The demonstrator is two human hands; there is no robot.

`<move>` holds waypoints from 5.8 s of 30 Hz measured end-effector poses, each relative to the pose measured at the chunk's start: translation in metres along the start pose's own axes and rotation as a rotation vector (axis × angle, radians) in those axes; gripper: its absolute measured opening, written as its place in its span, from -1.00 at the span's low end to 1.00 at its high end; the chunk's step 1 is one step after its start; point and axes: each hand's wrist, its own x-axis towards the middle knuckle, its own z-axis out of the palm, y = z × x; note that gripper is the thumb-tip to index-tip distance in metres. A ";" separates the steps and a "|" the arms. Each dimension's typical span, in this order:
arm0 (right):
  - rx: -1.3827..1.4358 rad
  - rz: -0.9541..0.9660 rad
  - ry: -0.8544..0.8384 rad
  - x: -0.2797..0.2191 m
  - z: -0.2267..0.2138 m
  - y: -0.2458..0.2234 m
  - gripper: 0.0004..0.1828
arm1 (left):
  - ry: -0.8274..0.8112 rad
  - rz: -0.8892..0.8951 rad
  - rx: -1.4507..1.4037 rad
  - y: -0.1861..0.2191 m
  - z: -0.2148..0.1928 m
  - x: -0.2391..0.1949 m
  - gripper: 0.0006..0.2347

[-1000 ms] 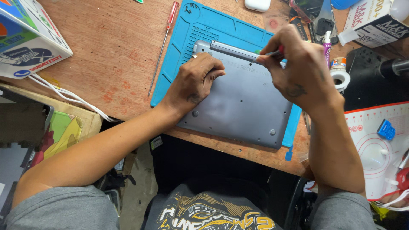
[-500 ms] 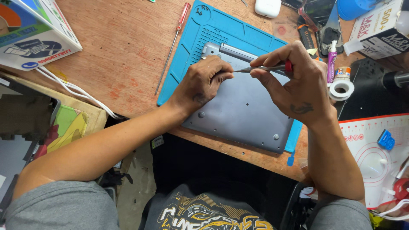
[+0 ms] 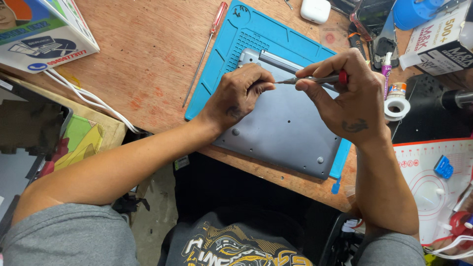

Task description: The person reassembles a laptop by connecting internal cables, placing the back cover, and securing it with screws. The person uses a screwdriver to tighten multiple screws on the laptop's back cover.

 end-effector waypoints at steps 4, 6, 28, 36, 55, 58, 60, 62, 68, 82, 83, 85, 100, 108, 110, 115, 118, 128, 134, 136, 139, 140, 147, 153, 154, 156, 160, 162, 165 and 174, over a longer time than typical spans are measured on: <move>-0.005 0.019 -0.002 0.000 0.001 0.002 -0.69 | -0.004 -0.014 -0.008 -0.001 0.000 0.000 -0.90; 0.010 0.027 0.007 0.000 0.002 0.004 -0.70 | -0.006 -0.042 -0.012 -0.001 0.000 0.000 -0.90; -0.161 -0.029 0.064 0.000 0.009 -0.004 -0.63 | -0.018 0.040 0.147 0.014 -0.006 0.005 -0.94; -0.167 -0.016 0.135 0.004 -0.009 -0.009 -0.63 | 0.072 0.167 0.269 -0.011 -0.023 0.029 -0.98; -0.384 0.010 0.128 -0.020 -0.090 -0.011 -0.68 | 0.096 -0.033 0.601 -0.106 -0.046 0.068 -0.94; -0.378 0.088 0.104 -0.018 -0.090 -0.012 -0.71 | 0.105 0.036 0.605 -0.105 -0.046 0.069 -0.93; -0.436 0.067 0.083 -0.017 -0.090 -0.008 -0.69 | 0.110 0.086 0.619 -0.103 -0.050 0.066 -0.92; -0.582 -0.028 0.050 -0.021 -0.095 -0.004 -0.64 | 0.078 0.077 0.593 -0.104 -0.047 0.066 -0.91; -0.451 0.173 0.094 -0.044 -0.093 0.014 -0.66 | 0.088 0.187 0.642 -0.100 -0.047 0.067 -0.88; -0.396 0.174 0.175 -0.081 -0.081 0.048 -0.73 | 0.037 0.173 0.703 -0.083 -0.046 0.062 -0.91; -0.400 0.149 0.175 -0.081 -0.080 0.049 -0.73 | 0.036 0.169 0.700 -0.081 -0.046 0.063 -0.91; -0.409 0.161 0.157 -0.081 -0.079 0.050 -0.73 | 0.035 0.168 0.700 -0.079 -0.046 0.064 -0.92; -0.579 0.226 0.157 -0.067 -0.068 0.047 -0.70 | 0.039 0.164 0.699 -0.077 -0.049 0.064 -0.92; -0.543 0.103 0.099 -0.046 -0.072 0.030 -0.90 | 0.041 0.164 0.681 -0.073 -0.049 0.065 -0.91; -0.511 0.343 0.095 -0.043 -0.071 0.032 -0.85 | 0.052 0.192 0.659 -0.072 -0.050 0.066 -0.90; -0.598 0.160 0.118 -0.044 -0.070 0.037 -0.77 | 0.045 0.159 0.683 -0.073 -0.050 0.066 -0.89; -0.587 0.018 0.110 -0.044 -0.071 0.039 -0.86 | 0.062 0.191 0.694 -0.073 -0.050 0.068 -0.88; -0.559 0.116 0.060 -0.041 -0.080 0.026 -0.72 | 0.012 0.118 0.656 -0.079 -0.059 0.067 -0.88; -0.745 0.345 0.038 -0.050 -0.077 0.037 -0.72 | 0.019 0.136 0.670 -0.080 -0.056 0.067 -0.87; -0.629 0.112 0.072 -0.052 -0.076 0.039 -0.81 | 0.022 0.136 0.679 -0.080 -0.056 0.067 -0.87; -0.669 0.122 0.095 -0.053 -0.074 0.042 -0.81 | 0.034 0.155 0.686 -0.081 -0.055 0.067 -0.90; -0.720 0.187 0.099 -0.053 -0.073 0.043 -0.78 | 0.038 0.163 0.687 -0.081 -0.054 0.067 -0.91; -0.551 0.044 0.081 -0.049 -0.075 0.032 -0.74 | 0.054 0.185 0.639 -0.067 -0.043 0.073 -0.95; -0.753 0.327 0.030 -0.044 -0.070 0.027 -0.77 | -0.018 0.184 0.389 -0.016 -0.017 0.059 -0.95; -0.740 0.345 0.029 -0.045 -0.071 0.026 -0.74 | -0.048 0.189 0.363 -0.008 -0.011 0.055 -0.95; -0.668 0.251 0.045 -0.046 -0.072 0.025 -0.71 | -0.119 0.146 0.280 0.007 -0.001 0.047 -0.93; -0.500 0.079 0.074 -0.046 -0.075 0.025 -0.76 | -0.281 0.008 0.139 0.023 0.017 0.031 -0.86; -0.561 0.188 0.062 -0.044 -0.074 0.026 -0.79 | -0.311 0.026 0.146 0.025 0.022 0.024 -0.85; -0.706 0.350 0.047 -0.043 -0.074 0.026 -0.76 | -0.280 0.142 0.176 0.025 0.026 0.019 -0.84; -0.576 0.295 0.022 -0.049 -0.075 0.030 -0.80 | -0.238 0.065 0.118 0.025 0.027 0.014 -0.91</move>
